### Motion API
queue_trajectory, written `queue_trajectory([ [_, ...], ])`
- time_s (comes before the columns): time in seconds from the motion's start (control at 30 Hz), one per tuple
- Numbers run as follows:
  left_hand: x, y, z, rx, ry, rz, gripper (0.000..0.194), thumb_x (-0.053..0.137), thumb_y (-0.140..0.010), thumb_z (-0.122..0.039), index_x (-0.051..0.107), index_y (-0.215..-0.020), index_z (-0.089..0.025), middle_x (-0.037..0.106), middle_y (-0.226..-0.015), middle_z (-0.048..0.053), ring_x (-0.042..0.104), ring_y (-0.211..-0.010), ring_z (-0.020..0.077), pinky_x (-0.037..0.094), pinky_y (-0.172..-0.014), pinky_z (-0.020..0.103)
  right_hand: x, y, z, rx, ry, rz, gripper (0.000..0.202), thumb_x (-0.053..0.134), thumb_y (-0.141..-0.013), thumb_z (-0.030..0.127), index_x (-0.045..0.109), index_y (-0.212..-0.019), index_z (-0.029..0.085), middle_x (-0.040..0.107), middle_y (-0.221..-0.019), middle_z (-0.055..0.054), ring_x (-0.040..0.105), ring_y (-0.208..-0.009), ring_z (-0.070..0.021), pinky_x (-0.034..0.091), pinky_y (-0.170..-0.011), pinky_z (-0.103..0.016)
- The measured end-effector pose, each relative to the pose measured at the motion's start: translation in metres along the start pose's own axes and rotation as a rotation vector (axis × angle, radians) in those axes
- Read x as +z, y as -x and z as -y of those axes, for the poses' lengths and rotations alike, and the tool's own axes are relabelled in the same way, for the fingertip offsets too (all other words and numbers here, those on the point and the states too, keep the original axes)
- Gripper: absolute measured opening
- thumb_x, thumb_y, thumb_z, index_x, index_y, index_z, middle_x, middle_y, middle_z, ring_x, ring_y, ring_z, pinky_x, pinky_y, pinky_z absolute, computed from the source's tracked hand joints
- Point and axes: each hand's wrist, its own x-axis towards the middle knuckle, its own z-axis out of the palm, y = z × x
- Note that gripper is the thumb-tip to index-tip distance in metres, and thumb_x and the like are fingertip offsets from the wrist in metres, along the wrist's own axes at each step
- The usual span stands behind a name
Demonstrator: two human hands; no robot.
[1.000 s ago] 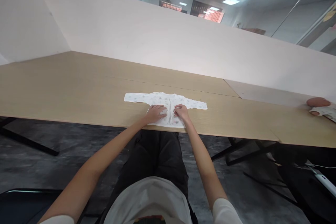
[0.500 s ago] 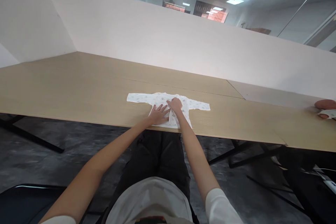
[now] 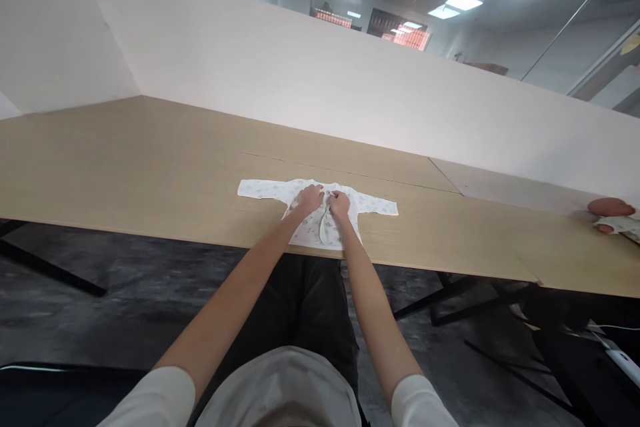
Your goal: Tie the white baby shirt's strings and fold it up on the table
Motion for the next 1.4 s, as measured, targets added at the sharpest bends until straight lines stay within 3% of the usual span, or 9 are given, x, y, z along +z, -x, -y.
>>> queue_trajectory([
  [0.2,0.016,-0.001,0.004,-0.011,0.029,-0.018,0.035,0.045,-0.092,-0.031,0.073,-0.108,-0.020,0.071,-0.099,0.014,0.065,-0.093,0.0277,0.047,-0.084,0.038,0.004,0.002,-0.004,-0.055,0.046,0.025,0.035,0.045,-0.084,0.014,0.071,-0.107,0.020,0.072,-0.106,-0.006,0.064,-0.101,-0.0190,0.044,-0.092,-0.026],
  [0.37,0.017,0.000,0.010,0.007,0.122,-0.072,0.034,0.047,-0.090,-0.026,0.072,-0.113,-0.023,0.068,-0.112,0.010,0.063,-0.098,0.0254,0.048,-0.086,0.036,0.002,0.006,-0.001,-0.076,0.058,0.046,0.036,0.045,-0.085,0.014,0.070,-0.111,0.020,0.071,-0.110,-0.007,0.063,-0.103,-0.0198,0.044,-0.092,-0.026],
  [0.6,0.023,-0.002,0.017,0.019,0.302,-0.171,0.024,0.051,-0.086,-0.021,0.072,-0.097,-0.019,0.069,-0.109,0.008,0.063,-0.099,0.0214,0.049,-0.087,0.031,0.001,0.009,0.000,-0.105,0.063,0.059,0.037,0.045,-0.086,0.014,0.069,-0.114,0.019,0.070,-0.114,-0.007,0.062,-0.106,-0.0208,0.043,-0.092,-0.027],
  [0.8,0.025,-0.002,0.022,0.028,0.409,-0.173,0.023,0.052,-0.086,-0.022,0.071,-0.099,-0.018,0.073,-0.100,0.006,0.066,-0.090,0.0191,0.050,-0.084,0.029,0.002,0.009,-0.002,-0.126,0.024,0.050,0.037,0.046,-0.085,0.017,0.069,-0.114,0.021,0.072,-0.108,-0.004,0.063,-0.101,-0.0200,0.044,-0.090,-0.027],
  [1.1,0.029,-0.006,0.026,0.060,0.501,-0.178,0.024,0.054,-0.086,-0.024,0.072,-0.101,-0.020,0.074,-0.102,0.005,0.067,-0.095,0.0187,0.050,-0.089,0.028,0.004,0.006,-0.005,-0.127,-0.026,0.025,0.036,0.047,-0.084,0.019,0.068,-0.113,0.021,0.072,-0.100,-0.003,0.063,-0.093,-0.0188,0.045,-0.086,-0.027],
  [1.2,0.031,-0.007,0.027,0.048,0.526,-0.175,0.023,0.055,-0.085,-0.024,0.072,-0.100,-0.020,0.074,-0.101,0.005,0.067,-0.094,0.0188,0.051,-0.088,0.029,0.004,0.006,-0.005,-0.139,-0.071,0.032,0.030,0.045,-0.088,0.025,0.070,-0.105,0.021,0.072,-0.089,-0.002,0.063,-0.086,-0.0178,0.045,-0.081,-0.025],
  [1.4,0.034,-0.010,0.030,0.065,0.608,-0.210,0.021,0.056,-0.081,-0.021,0.072,-0.095,-0.018,0.075,-0.098,0.005,0.068,-0.089,0.0171,0.052,-0.084,0.027,0.004,0.007,-0.006,-0.158,-0.113,0.053,0.038,0.035,-0.096,0.036,0.070,-0.092,0.022,0.063,-0.064,0.001,0.061,-0.071,-0.0160,0.044,-0.074,-0.023],
])
